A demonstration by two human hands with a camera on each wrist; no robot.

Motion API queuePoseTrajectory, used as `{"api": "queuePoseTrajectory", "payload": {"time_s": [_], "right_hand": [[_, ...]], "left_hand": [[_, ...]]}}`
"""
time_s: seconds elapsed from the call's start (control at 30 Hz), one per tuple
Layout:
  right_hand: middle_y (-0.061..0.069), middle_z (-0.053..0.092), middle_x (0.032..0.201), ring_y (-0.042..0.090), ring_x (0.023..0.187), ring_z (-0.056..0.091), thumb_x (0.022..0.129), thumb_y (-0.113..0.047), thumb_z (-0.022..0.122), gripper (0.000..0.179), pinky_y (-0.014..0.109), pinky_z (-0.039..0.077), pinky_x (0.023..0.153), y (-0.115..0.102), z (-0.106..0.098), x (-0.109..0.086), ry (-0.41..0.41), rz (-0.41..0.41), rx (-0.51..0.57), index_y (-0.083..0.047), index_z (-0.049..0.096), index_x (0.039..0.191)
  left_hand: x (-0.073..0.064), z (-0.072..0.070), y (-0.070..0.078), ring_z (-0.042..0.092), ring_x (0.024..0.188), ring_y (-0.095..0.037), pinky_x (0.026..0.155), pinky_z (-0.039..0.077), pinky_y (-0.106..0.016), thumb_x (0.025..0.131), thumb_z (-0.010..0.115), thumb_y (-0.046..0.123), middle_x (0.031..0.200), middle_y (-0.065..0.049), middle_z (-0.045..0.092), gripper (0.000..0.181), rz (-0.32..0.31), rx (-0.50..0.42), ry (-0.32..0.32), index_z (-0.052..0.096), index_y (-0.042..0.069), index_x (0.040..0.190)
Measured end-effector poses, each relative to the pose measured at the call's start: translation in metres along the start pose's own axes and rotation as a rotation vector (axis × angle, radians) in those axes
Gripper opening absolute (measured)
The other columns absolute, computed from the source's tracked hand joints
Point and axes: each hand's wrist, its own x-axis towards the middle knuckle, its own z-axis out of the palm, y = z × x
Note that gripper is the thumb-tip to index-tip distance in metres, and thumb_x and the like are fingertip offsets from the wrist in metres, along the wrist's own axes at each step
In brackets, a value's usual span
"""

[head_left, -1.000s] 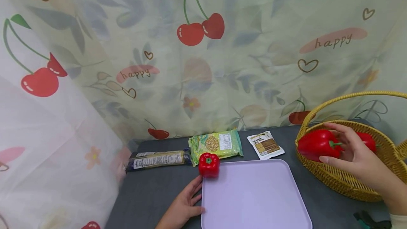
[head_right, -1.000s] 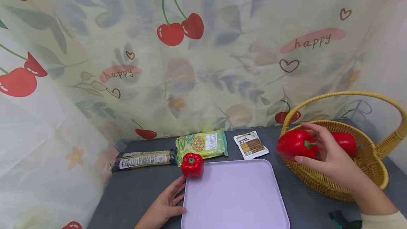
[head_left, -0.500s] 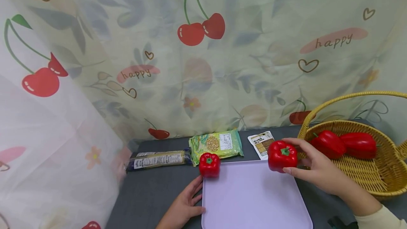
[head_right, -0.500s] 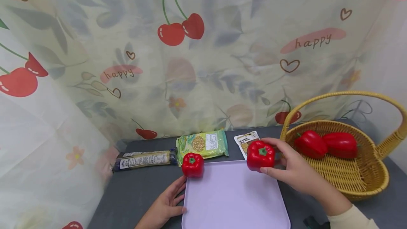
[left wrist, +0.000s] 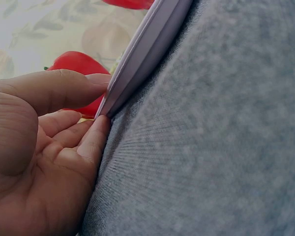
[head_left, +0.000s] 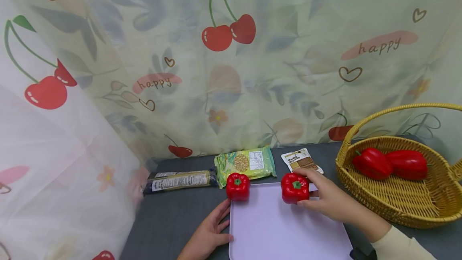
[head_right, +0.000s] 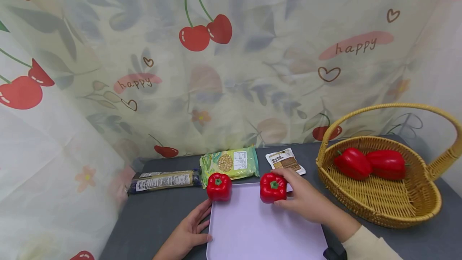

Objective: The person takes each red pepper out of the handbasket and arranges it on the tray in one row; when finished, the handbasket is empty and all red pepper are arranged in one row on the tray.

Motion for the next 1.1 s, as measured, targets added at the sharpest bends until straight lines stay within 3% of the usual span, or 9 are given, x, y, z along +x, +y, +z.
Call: {"api": "queuePoseTrajectory", "payload": {"time_s": [0.17, 0.37, 0.77, 1.1], "right_hand": [[0.019, 0.057, 0.145, 0.045, 0.131, 0.056, 0.088, -0.007, 0.091, 0.075, 0.044, 0.064, 0.093, 0.006, 0.014, 0.007, -0.045, 0.007, -0.076, 0.000, 0.050, 0.151], [0.017, 0.057, 0.146, 0.043, 0.136, 0.054, 0.090, -0.008, 0.090, 0.074, 0.057, 0.057, 0.103, 0.003, 0.023, 0.016, -0.038, 0.039, -0.095, -0.002, 0.051, 0.152], [0.021, 0.055, 0.149, 0.045, 0.139, 0.051, 0.093, -0.008, 0.087, 0.073, 0.064, 0.051, 0.108, 0.008, 0.037, 0.039, 0.016, 0.046, -0.149, 0.001, 0.049, 0.155], [0.020, 0.053, 0.153, 0.044, 0.141, 0.051, 0.095, -0.011, 0.085, 0.074, 0.063, 0.050, 0.111, 0.005, 0.049, 0.057, -0.038, 0.049, -0.128, -0.001, 0.047, 0.159]], "left_hand": [[0.001, 0.000, -0.001, 0.027, 0.159, -0.045, 0.114, 0.048, -0.044, 0.086, 0.072, -0.025, 0.177, -0.025, 0.017, 0.103, -0.011, 0.005, 0.003, 0.019, -0.002, 0.172], [0.000, 0.000, 0.000, 0.026, 0.159, -0.045, 0.115, 0.048, -0.044, 0.086, 0.072, -0.025, 0.177, -0.025, 0.017, 0.103, -0.007, 0.010, 0.005, 0.019, -0.002, 0.172], [0.000, 0.001, 0.000, 0.025, 0.160, -0.044, 0.116, 0.047, -0.044, 0.086, 0.071, -0.025, 0.177, -0.024, 0.018, 0.102, 0.011, 0.017, 0.000, 0.020, -0.003, 0.171], [-0.003, 0.002, 0.004, 0.022, 0.161, -0.043, 0.117, 0.046, -0.040, 0.087, 0.071, -0.025, 0.177, -0.024, 0.018, 0.101, 0.036, 0.018, -0.012, 0.020, -0.003, 0.171]]}}
